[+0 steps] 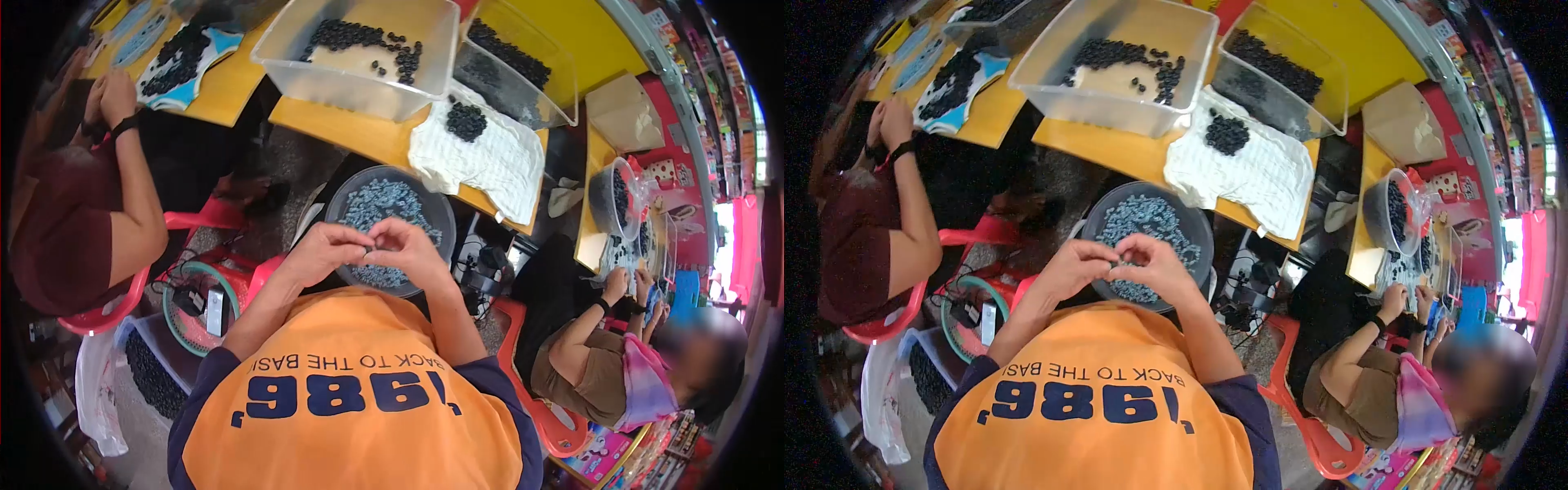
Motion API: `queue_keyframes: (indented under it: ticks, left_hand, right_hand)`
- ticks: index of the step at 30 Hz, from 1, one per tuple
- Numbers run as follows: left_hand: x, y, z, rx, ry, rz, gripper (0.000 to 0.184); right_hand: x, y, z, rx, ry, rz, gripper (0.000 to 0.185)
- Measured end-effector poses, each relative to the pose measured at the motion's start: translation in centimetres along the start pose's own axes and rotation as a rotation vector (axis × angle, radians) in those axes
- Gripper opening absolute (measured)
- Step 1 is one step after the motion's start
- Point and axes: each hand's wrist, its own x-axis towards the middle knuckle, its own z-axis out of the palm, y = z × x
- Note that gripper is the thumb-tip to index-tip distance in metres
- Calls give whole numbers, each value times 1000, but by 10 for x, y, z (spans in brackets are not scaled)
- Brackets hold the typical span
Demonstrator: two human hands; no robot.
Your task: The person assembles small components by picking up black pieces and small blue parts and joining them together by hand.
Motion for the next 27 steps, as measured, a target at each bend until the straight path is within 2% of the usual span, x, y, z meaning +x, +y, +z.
queue_keyframes:
  ticks: [2,4,6,7,8,9,10,12,13,15,19,25,27]
  left_hand:
    - [1,-11,-3,-212,-32,-55,15]
    - [3,-14,-1,-428,-59,-90,15]
    - [8,-16,0,-507,-47,-95,16]
    - [10,-18,0,-590,-24,-99,17]
    - [11,-19,-1,-586,-33,-101,17]
    - [13,-20,-1,-605,-7,-108,17]
    - [14,-20,-1,-624,20,-113,18]
    - [15,-18,1,-613,20,-111,18]
    - [15,-17,1,-602,22,-112,18]
    - [16,-17,-2,-584,27,-112,18]
    - [14,-16,-7,-591,36,-95,18]
    - [24,-4,-6,-572,40,-65,19]
    - [32,5,0,-495,43,-18,20]
  right_hand:
    - [2,-4,-3,70,-65,-69,32]
    - [2,-31,-24,11,56,-144,32]
    - [17,-36,-67,-200,419,-178,28]
    - [30,-32,-93,-265,600,-333,23]
    - [38,-37,-120,-538,791,-259,19]
    - [45,-39,-137,-721,911,-387,18]
    - [53,-40,-154,-830,984,-398,19]
    - [70,-35,-181,-1032,1011,-481,19]
    - [75,-33,-186,-1032,1011,-488,19]
    - [86,-31,-188,-1131,1045,-312,18]
    - [88,-31,-181,-1223,1108,-330,20]
    - [58,-39,-157,-926,1026,-369,18]
    - [38,-46,-133,-722,914,-477,17]
